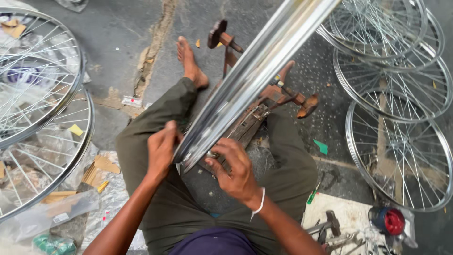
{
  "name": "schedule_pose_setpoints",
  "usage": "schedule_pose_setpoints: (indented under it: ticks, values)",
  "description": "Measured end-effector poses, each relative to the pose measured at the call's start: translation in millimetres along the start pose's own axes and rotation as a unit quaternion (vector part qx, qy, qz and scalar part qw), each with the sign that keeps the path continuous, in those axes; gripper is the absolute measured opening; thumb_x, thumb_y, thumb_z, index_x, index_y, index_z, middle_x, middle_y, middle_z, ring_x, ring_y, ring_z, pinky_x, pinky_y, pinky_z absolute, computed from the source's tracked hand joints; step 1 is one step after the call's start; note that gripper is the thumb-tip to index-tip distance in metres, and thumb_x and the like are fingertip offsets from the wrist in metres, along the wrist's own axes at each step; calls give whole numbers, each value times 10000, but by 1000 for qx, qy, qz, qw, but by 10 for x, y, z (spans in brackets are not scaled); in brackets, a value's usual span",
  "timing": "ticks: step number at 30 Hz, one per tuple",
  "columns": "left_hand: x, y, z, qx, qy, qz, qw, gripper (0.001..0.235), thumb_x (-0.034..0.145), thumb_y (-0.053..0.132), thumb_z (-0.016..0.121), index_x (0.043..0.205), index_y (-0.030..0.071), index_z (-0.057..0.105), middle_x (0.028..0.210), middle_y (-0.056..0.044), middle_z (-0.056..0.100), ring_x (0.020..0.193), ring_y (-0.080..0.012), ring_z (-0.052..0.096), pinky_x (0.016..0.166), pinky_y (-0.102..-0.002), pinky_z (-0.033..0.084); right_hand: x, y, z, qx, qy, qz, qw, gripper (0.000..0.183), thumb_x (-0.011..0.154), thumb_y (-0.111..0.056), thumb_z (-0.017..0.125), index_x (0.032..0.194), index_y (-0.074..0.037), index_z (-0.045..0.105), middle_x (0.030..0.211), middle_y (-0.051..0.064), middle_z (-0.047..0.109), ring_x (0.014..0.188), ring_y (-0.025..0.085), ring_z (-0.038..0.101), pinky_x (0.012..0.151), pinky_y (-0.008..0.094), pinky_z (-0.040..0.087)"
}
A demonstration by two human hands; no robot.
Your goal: The person sits on the floor and uses a small tool to tighten or adjust components on a bicycle wheel rim mounted on a wooden stand. The person repeatedly rotates the wheel and works along the rim, with several other wheels visible nearby.
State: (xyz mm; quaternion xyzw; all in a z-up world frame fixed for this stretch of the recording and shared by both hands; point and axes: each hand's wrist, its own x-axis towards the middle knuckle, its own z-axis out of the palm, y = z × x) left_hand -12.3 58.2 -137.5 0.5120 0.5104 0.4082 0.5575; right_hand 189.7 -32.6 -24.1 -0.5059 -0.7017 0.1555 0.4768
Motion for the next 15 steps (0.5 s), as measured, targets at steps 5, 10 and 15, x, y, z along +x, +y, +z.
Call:
schedule_pose_setpoints:
  ticks: [5,10,15]
  values:
    - [-603,1010,-139,-137,-61,215,965,584,1161,488,359,904,16,589,915,-24,608,848,-121,556,813,-286,456,406,-203,-180,30,-32,-88,995,294,884,-24,778,1155,-45,667,1208,131,673,1187,332,662,1032,428,524]
    - [-615,1665,128,-137,-78,151,976,314,1007,315,627,970,3,613,836,-12,640,716,-76,545,627,-264,475,821,-509,-522,114,-118,-47,985,407,863,-67,745,1252,-5,638,1256,192,636,1200,387,615,1033,468,464]
    - [-543,1937,337,-148,-47,134,979,253,931,211,740,1046,-9,687,888,-4,694,789,-43,609,685,-212,499,948,-575,-607,59,-90,-40,993,324,908,-101,707,1213,-11,647,1124,143,670,1045,338,678,917,427,522]
